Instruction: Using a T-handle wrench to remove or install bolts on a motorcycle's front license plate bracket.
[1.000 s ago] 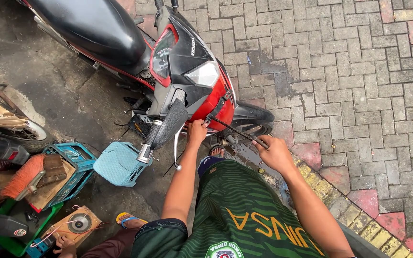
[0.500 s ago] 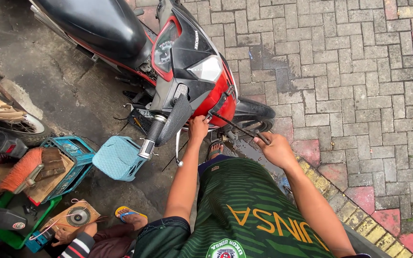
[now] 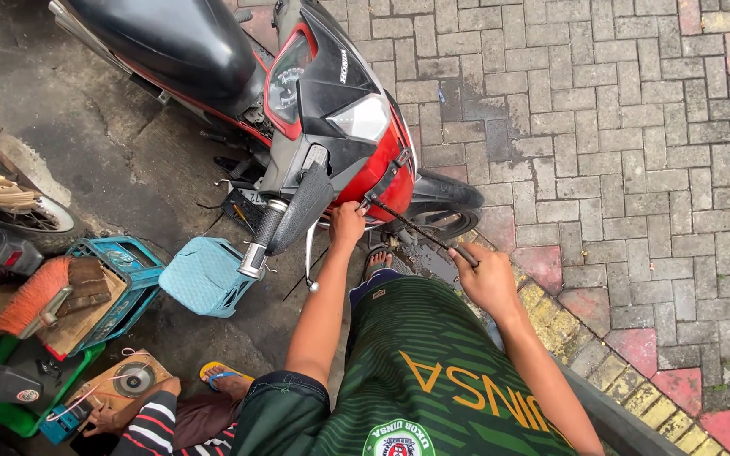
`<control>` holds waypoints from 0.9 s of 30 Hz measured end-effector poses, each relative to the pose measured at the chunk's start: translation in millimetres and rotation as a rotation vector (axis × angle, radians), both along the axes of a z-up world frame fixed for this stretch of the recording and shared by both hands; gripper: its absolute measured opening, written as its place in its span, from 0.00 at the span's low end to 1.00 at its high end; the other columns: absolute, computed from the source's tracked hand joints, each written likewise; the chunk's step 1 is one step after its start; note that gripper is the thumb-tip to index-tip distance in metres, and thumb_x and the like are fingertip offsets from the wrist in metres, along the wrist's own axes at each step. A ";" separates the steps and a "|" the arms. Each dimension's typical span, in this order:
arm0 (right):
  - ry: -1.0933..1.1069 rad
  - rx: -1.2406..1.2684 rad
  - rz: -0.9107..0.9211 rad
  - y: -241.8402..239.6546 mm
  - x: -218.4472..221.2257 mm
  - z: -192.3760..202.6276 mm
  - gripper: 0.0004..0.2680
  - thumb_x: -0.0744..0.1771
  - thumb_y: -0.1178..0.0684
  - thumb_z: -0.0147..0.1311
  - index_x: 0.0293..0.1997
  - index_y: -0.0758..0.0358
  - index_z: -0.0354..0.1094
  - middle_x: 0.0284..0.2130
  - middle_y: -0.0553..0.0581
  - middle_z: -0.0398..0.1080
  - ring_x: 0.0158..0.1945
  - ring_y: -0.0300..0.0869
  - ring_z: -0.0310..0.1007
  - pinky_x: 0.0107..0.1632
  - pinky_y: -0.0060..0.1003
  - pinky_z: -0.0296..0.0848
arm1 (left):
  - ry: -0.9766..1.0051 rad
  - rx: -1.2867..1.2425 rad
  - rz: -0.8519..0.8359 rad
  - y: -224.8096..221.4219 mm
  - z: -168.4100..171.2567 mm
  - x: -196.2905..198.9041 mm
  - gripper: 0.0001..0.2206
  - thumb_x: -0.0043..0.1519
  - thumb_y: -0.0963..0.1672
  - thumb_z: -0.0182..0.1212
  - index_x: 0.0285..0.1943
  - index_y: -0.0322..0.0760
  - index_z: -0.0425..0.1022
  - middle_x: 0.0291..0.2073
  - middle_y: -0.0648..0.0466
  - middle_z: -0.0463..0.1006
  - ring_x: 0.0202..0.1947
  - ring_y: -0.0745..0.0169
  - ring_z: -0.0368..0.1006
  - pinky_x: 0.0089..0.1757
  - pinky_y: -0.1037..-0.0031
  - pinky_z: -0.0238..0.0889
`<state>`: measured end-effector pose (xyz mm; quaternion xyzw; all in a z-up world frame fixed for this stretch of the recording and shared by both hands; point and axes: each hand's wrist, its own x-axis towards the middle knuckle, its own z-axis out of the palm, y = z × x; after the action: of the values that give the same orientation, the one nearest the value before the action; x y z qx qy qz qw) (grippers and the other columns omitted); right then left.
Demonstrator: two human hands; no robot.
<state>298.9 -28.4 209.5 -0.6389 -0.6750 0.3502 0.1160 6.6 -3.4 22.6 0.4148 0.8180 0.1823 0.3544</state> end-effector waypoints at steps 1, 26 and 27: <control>0.003 -0.002 -0.005 0.5 2.3 -2.6 0.06 0.67 0.47 0.59 0.44 0.49 0.80 0.22 0.60 0.75 0.35 0.59 0.79 0.40 0.46 0.75 | 0.003 -0.002 -0.005 -0.5 -6.0 2.4 0.12 0.64 0.45 0.61 0.53 0.36 0.82 0.41 0.41 0.84 0.47 0.39 0.81 0.42 0.53 0.76; 0.085 -0.010 -0.235 -7.5 35.7 1.1 0.06 0.68 0.49 0.59 0.42 0.51 0.82 0.26 0.65 0.77 0.39 0.64 0.78 0.44 0.52 0.73 | 0.417 0.470 -0.237 -36.4 -4.9 47.1 0.12 0.52 0.44 0.71 0.37 0.47 0.70 0.53 0.55 0.61 0.60 0.42 0.56 0.53 0.45 0.53; 0.067 -0.008 -0.247 -6.0 38.6 1.3 0.05 0.67 0.48 0.60 0.42 0.49 0.82 0.25 0.64 0.77 0.38 0.63 0.78 0.43 0.52 0.73 | 0.450 0.539 -0.090 -40.1 -9.7 46.9 0.13 0.51 0.44 0.71 0.32 0.49 0.66 0.48 0.58 0.64 0.56 0.45 0.59 0.50 0.48 0.55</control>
<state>337.5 -34.3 210.8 -0.7056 -0.5855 0.3573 0.1781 53.5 -43.5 12.9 0.5590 0.7790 0.2796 0.0507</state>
